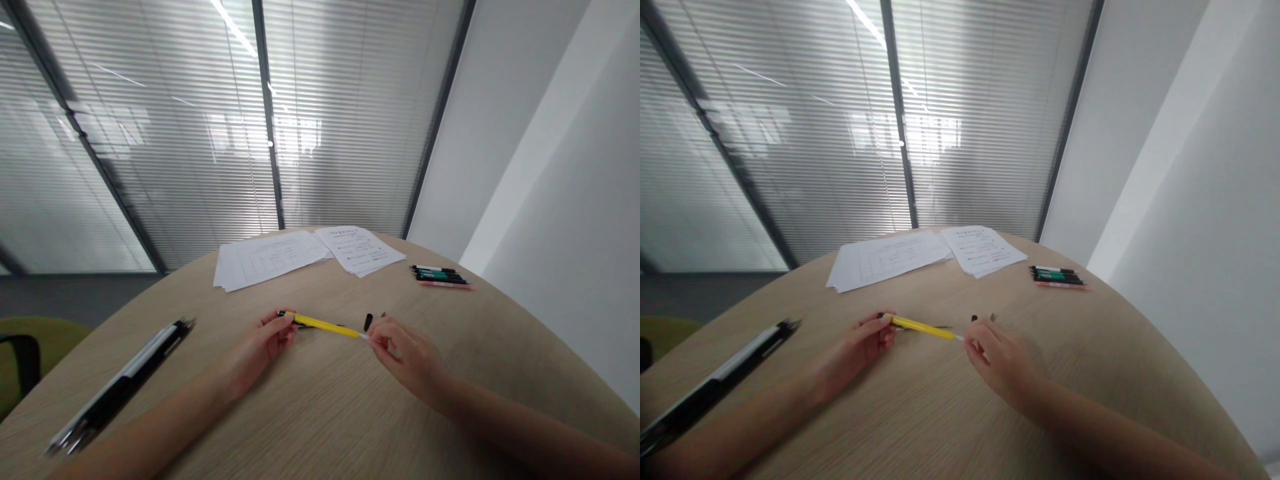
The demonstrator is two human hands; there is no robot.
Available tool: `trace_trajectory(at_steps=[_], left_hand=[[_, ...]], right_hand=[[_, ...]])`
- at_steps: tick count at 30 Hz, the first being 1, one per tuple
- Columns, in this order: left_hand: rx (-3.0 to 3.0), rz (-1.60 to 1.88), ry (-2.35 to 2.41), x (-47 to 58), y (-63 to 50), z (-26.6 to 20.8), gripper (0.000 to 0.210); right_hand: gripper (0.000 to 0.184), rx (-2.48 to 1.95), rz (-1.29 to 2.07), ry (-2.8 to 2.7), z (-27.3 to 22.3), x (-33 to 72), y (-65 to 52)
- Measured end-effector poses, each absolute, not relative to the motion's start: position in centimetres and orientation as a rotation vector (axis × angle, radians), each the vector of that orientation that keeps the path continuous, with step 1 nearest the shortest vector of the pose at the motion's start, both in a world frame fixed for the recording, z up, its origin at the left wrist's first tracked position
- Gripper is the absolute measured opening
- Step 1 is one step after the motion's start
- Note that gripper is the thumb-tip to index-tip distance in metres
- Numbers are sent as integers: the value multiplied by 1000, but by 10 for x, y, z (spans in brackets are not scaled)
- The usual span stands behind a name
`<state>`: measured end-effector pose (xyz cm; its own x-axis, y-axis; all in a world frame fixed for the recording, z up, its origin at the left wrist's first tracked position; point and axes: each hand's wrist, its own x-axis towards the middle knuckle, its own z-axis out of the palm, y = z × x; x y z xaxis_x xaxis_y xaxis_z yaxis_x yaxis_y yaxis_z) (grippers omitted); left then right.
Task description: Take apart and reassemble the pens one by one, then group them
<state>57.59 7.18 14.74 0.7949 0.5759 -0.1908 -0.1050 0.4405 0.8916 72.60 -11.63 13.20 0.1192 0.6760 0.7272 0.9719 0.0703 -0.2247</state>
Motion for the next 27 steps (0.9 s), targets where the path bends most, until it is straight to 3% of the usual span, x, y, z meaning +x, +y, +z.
trace_trajectory(at_steps=[6, 15, 20, 27], left_hand=[[1169, 437, 510, 574, 69, 147, 15], [1875, 376, 416, 571, 66, 144, 15], [2297, 370, 234, 567, 53, 148, 19], [2332, 307, 253, 565, 44, 158, 17]], right_hand=[[11, -1622, -545, -1623, 134, 725, -117], [13, -1453, -488, -1471, 148, 721, -121], [20, -1357, -448, -1500, 156, 711, -127], [34, -1298, -399, -1582, 157, 704, -130]])
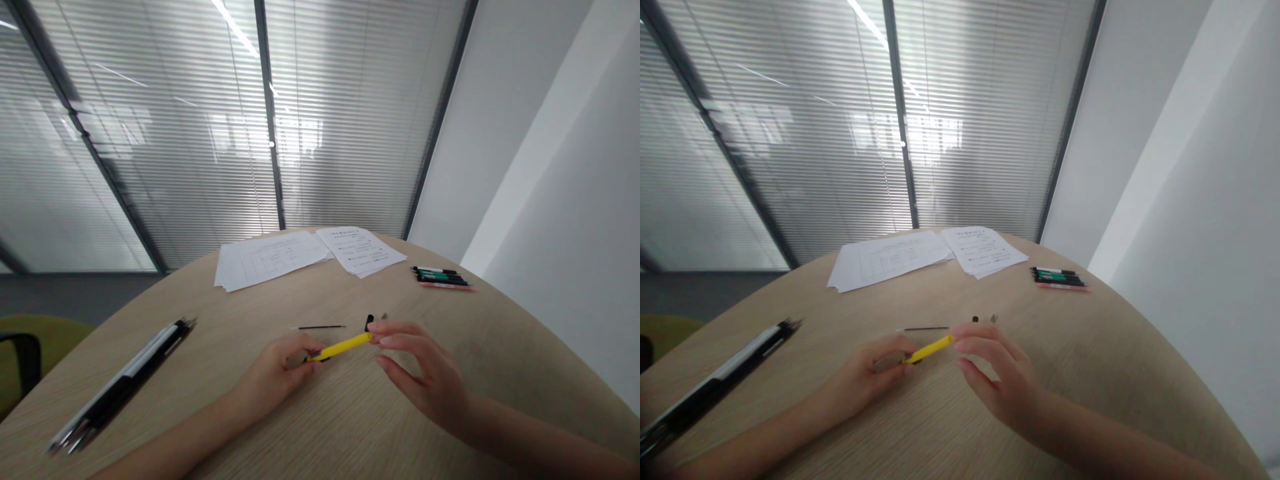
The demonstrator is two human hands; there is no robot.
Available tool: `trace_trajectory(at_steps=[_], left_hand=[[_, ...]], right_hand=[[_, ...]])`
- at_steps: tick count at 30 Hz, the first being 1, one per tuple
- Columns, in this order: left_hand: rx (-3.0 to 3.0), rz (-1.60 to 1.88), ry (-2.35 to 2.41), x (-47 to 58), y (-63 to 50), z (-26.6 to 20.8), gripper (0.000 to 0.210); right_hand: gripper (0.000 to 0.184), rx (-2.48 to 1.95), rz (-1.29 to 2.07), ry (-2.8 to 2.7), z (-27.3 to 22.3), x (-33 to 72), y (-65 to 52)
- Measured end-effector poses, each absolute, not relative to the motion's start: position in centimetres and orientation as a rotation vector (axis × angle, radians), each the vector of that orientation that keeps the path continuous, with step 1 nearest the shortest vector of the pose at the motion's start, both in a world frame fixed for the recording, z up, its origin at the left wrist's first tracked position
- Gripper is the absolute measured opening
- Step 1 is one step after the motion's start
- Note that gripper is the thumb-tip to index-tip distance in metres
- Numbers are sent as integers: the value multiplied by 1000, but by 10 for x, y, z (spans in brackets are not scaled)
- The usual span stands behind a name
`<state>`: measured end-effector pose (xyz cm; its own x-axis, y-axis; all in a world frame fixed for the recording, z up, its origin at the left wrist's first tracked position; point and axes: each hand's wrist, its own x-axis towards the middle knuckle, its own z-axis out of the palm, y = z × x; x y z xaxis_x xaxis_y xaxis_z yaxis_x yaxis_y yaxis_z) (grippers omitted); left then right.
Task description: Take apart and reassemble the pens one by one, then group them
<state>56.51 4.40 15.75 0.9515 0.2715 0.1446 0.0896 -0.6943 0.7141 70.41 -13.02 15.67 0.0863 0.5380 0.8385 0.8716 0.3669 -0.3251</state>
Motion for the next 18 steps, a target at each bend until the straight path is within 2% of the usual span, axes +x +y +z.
trace_trajectory(at_steps=[10, 14, 18], left_hand=[[2295, 318, 188, 564, 44, 154, 12], [2363, 454, 247, 565, 48, 150, 12], [2423, 624, 299, 566, 61, 145, 16]], right_hand=[[25, -1563, -636, -1332, 145, 729, -118], [34, -1720, -586, -1332, 132, 745, -111], [29, -1814, -546, -1368, 120, 760, -108]])
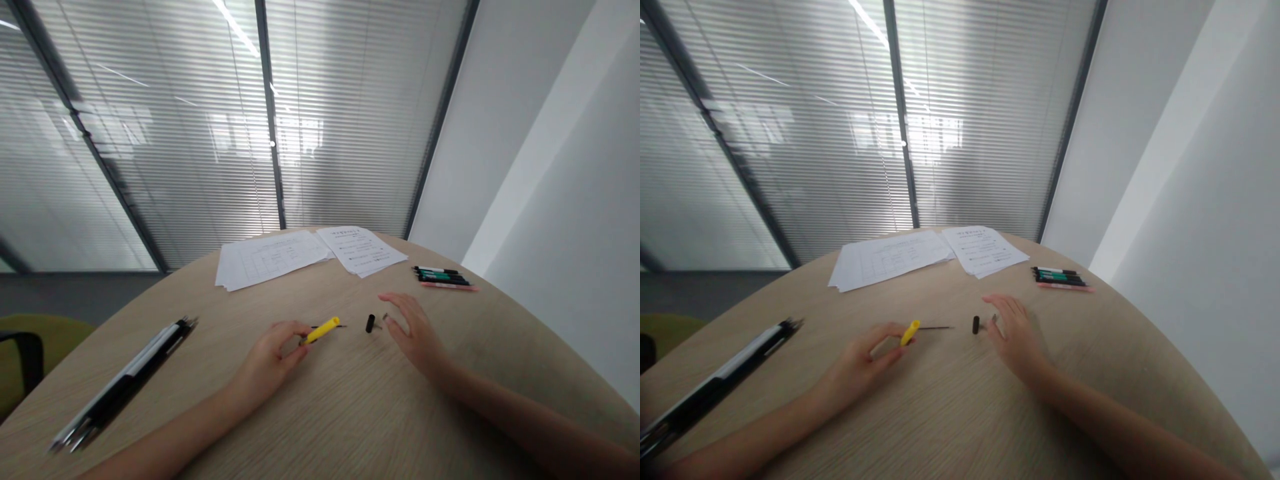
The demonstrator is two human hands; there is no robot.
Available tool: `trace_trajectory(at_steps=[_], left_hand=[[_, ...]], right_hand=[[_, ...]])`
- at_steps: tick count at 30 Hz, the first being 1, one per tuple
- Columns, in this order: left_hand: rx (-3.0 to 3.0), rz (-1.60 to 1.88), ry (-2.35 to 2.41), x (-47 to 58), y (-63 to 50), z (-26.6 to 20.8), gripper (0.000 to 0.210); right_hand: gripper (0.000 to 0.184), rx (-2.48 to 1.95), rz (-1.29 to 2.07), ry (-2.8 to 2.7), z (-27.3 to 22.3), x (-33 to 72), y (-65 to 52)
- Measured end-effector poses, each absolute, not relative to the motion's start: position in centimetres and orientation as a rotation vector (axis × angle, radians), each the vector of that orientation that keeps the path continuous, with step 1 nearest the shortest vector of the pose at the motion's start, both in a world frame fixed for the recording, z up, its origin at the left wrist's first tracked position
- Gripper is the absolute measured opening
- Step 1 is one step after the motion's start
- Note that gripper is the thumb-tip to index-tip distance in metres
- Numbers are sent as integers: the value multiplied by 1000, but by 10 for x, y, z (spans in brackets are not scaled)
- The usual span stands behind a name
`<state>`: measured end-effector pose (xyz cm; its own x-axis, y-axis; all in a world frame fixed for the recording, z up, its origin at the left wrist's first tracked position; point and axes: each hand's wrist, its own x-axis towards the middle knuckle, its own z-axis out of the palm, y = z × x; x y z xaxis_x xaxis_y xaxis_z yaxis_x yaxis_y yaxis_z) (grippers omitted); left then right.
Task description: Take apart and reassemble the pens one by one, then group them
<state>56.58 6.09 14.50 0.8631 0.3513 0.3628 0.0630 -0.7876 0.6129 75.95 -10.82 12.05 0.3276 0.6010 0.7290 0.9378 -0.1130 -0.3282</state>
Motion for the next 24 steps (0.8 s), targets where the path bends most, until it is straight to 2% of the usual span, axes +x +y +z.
trace_trajectory(at_steps=[10, 13, 18, 24], left_hand=[[2771, 901, 201, 571, 85, 136, 18], [2832, 927, 155, 570, 83, 134, 18], [2804, 957, 170, 570, 82, 133, 17], [2736, 953, 208, 571, 85, 131, 15]], right_hand=[[24, -1928, -902, -1638, 136, 743, -112], [14, -1982, -864, -1827, 142, 728, -105], [9, -2171, -831, -2060, 143, 723, -78], [12, -2152, -862, -2138, 140, 716, -51]])
